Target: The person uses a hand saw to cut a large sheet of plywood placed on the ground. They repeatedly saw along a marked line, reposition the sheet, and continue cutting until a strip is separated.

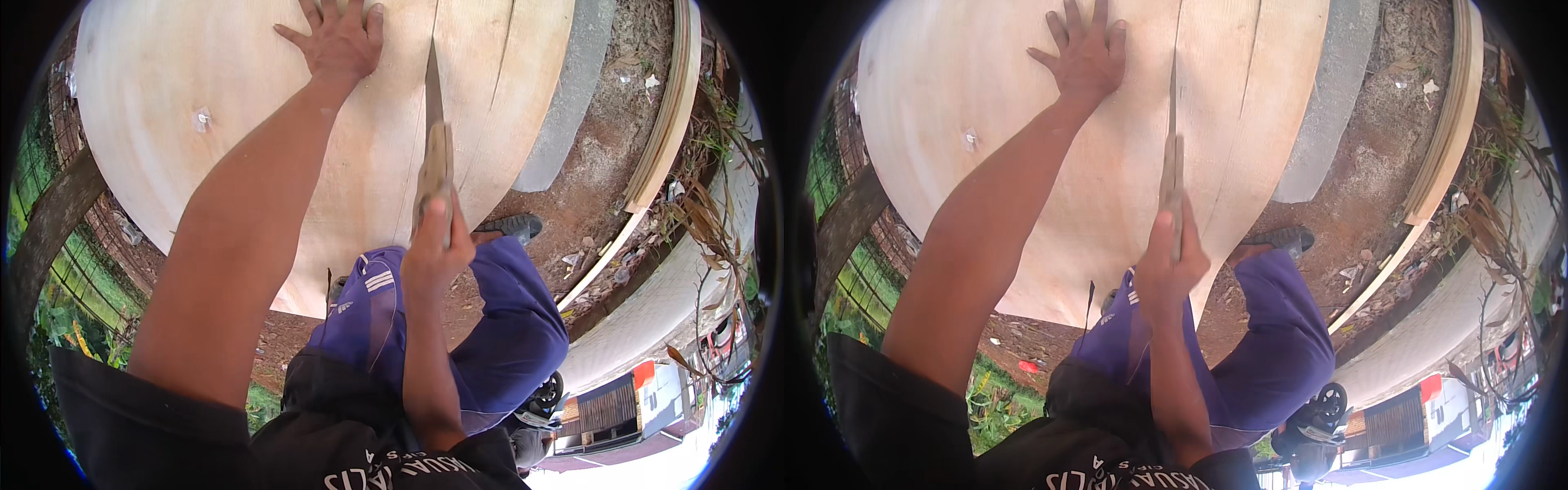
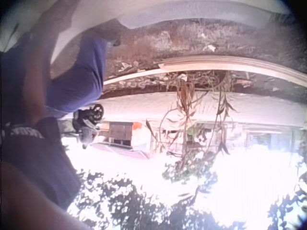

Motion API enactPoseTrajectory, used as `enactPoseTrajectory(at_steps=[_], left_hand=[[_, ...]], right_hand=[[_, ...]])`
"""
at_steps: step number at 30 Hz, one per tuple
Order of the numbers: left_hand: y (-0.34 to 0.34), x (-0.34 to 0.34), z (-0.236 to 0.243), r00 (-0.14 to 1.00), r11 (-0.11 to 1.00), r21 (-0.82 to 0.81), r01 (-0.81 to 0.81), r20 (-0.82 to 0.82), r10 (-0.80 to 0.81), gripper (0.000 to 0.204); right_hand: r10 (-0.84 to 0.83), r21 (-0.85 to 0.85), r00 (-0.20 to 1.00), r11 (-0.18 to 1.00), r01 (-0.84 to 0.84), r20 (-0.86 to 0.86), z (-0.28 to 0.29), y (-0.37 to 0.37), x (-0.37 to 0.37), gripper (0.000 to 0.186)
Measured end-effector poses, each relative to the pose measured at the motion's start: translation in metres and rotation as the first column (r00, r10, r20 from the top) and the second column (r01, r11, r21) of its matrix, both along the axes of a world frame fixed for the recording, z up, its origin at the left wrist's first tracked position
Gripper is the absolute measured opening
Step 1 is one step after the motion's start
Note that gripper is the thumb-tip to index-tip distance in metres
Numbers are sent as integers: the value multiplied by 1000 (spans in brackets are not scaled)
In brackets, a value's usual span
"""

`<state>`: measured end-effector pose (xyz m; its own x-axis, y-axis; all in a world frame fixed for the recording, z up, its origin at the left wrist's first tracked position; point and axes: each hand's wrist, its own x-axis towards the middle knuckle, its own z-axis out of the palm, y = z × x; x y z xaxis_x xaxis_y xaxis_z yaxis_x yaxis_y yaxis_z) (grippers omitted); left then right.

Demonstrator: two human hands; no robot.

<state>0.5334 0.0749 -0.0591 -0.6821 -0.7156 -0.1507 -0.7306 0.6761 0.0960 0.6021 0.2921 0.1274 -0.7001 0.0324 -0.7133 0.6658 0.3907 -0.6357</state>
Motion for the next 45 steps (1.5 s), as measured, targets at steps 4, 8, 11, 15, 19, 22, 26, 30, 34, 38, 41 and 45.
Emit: enactPoseTrajectory(at_steps=[4,8,11,15,19,22,26,30,34,38,41,45], left_hand=[[-3,-3,5,1000,1000,-22,-4,22,5,65],[-6,-10,-1,999,1000,-24,2,36,-1,65],[-9,-16,-2,1000,999,-39,5,29,-4,65],[-6,-6,-6,999,1000,-18,-11,39,12,65],[-6,-8,0,1000,1000,-20,4,10,-4,64],[-6,-10,-4,1000,1000,-20,9,-16,-10,65],[-3,-8,-7,1000,999,-42,17,1,-17,64],[-5,-9,-3,1000,1000,-13,7,14,-7,64],[-5,-8,1,1000,1000,-27,6,16,-6,64],[-4,-12,2,999,1000,-26,1,47,0,64],[-5,-12,-1,999,999,-43,1,35,0,64],[-4,-12,-4,1000,998,-57,17,19,-16,64]], right_hand=[[174,28,973,985,-172,-155,66,59,77,47],[140,24,978,990,-138,-153,16,40,56,46],[102,10,979,995,-102,-177,-40,-10,0,44],[46,29,990,999,-43,-132,-1,7,19,44],[169,47,965,985,-163,-199,64,69,96,44],[70,4,978,997,-71,-196,45,71,90,44],[54,9,995,999,-53,-82,-16,13,23,43],[152,62,976,988,-144,-155,48,67,90,45],[128,33,973,992,-124,-191,85,100,125,47],[63,29,998,998,-62,-24,15,34,37,45],[55,46,992,998,-51,-110,15,40,51,45],[167,47,978,986,-163,-123,92,84,93,49]])
